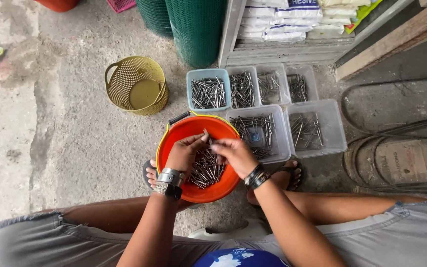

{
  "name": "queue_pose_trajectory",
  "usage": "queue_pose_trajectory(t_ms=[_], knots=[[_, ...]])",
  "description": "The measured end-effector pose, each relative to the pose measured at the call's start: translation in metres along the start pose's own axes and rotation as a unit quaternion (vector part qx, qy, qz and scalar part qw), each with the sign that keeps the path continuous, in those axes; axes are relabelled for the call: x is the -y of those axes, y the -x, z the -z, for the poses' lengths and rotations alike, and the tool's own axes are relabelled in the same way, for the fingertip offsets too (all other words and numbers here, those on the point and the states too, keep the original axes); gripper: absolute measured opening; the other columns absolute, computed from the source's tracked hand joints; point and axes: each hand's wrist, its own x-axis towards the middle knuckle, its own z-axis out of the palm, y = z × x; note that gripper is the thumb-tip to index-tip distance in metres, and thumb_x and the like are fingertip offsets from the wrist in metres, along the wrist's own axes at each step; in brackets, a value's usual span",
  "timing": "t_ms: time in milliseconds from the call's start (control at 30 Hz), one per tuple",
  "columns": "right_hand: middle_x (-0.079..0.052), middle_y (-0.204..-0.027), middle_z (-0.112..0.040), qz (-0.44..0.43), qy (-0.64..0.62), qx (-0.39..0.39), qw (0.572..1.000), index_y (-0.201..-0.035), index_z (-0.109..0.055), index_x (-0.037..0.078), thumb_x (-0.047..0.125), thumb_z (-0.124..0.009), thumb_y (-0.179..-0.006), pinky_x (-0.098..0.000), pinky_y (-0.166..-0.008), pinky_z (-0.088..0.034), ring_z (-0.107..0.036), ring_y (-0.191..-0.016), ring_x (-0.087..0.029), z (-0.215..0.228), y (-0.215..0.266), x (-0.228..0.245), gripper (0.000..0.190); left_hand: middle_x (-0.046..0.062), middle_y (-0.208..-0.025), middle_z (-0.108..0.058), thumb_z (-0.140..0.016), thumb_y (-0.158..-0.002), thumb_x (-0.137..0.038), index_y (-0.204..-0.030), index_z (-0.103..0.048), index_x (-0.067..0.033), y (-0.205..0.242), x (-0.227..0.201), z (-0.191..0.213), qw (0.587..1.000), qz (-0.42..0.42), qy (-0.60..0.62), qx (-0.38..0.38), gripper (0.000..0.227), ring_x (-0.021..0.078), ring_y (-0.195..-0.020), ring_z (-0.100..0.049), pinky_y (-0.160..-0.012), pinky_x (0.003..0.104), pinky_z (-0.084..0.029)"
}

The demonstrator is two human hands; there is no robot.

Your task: The person sits on the floor and sorts metal nails from a red bucket into several clear plastic containers. They pick up nails by hand, separate them, and place them into the containers arranged on the ground.

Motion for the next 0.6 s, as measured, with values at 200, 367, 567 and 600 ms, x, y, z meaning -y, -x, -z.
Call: queue_pose_trajectory(t_ms=[200,367,567,600], knots=[[-0.008,-0.061,-0.069,0.122,0.144,-0.177,0.966,-0.099,-0.073,0.005,0.025,-0.075,-0.094,-0.0220,-0.044,-0.050,-0.063,-0.047,-0.012,0.022,-0.051,0.091,0.021,0.007,-0.110,-0.079,-0.081,-0.087,-0.041,-0.121,-0.077,-0.0217,-0.045,0.038,0.037,0.953,-0.110,-0.269,-0.083,0.039,0.0291,-0.108,-0.073,-0.095,0.041,-0.058],[-0.006,-0.079,-0.074,0.127,0.243,-0.261,0.926,-0.111,-0.074,0.011,0.035,-0.079,-0.093,-0.0242,-0.044,-0.061,-0.069,-0.054,-0.013,0.045,-0.069,0.082,0.031,0.004,-0.104,-0.080,-0.077,-0.086,-0.031,-0.114,-0.079,-0.0238,-0.060,0.080,0.041,0.886,-0.085,-0.447,-0.094,0.029,0.0335,-0.107,-0.073,-0.095,0.046,-0.058],[-0.011,-0.081,-0.075,0.059,0.475,-0.082,0.874,-0.111,-0.077,0.009,0.020,-0.065,-0.096,-0.0344,-0.068,-0.059,-0.071,-0.075,-0.025,0.028,-0.047,-0.007,0.022,0.005,-0.103,-0.077,-0.076,-0.086,-0.035,-0.116,-0.078,-0.0281,-0.073,0.102,0.036,0.834,-0.039,-0.549,-0.041,0.031,0.0322,-0.102,-0.075,-0.088,0.046,-0.062],[-0.014,-0.098,-0.079,0.064,0.564,-0.016,0.823,-0.109,-0.080,0.013,0.016,-0.065,-0.094,-0.0430,-0.088,-0.061,-0.074,-0.100,-0.034,0.032,-0.054,-0.028,0.022,0.005,-0.102,-0.077,-0.077,-0.084,-0.036,-0.115,-0.078,-0.0284,-0.076,0.103,0.034,0.835,-0.040,-0.548,-0.035,0.032,0.0322,-0.101,-0.075,-0.087,0.046,-0.063]])
